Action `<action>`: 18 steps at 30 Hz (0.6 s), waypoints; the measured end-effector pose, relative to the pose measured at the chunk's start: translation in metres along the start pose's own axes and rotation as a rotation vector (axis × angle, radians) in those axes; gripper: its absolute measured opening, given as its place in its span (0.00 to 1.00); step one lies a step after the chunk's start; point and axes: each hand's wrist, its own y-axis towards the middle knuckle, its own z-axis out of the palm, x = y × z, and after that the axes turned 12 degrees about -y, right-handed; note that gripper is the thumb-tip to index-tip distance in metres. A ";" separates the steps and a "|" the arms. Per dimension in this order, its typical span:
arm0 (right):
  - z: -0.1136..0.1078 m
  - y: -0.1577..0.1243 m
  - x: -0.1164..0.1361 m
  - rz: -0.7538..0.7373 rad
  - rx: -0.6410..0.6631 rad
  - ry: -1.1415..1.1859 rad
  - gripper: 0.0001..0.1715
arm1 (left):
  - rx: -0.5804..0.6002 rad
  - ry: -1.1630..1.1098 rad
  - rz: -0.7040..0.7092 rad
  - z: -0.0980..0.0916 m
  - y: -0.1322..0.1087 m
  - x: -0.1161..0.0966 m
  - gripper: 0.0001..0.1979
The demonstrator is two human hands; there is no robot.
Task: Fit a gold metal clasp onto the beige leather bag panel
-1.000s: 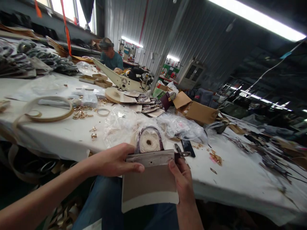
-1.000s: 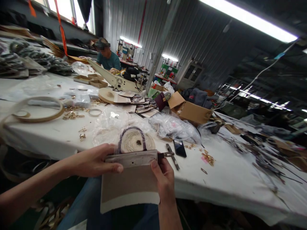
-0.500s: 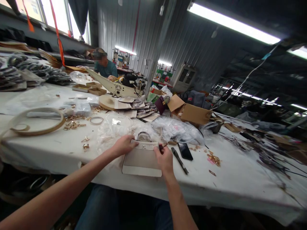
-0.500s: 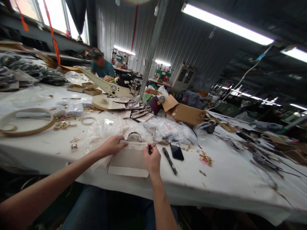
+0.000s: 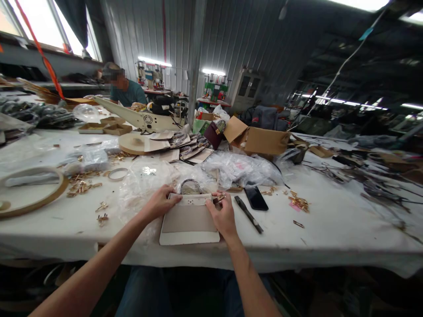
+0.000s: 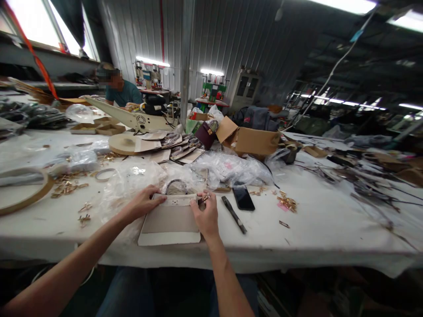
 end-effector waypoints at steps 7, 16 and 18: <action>-0.003 0.005 0.004 0.011 0.005 0.059 0.16 | 0.068 0.074 0.013 0.000 0.010 0.015 0.30; 0.001 0.000 0.001 0.086 -0.111 0.067 0.53 | -0.064 0.023 -0.010 0.011 0.014 0.047 0.34; 0.000 0.001 0.001 0.051 -0.117 0.053 0.54 | -0.048 0.015 -0.061 0.011 0.015 0.045 0.35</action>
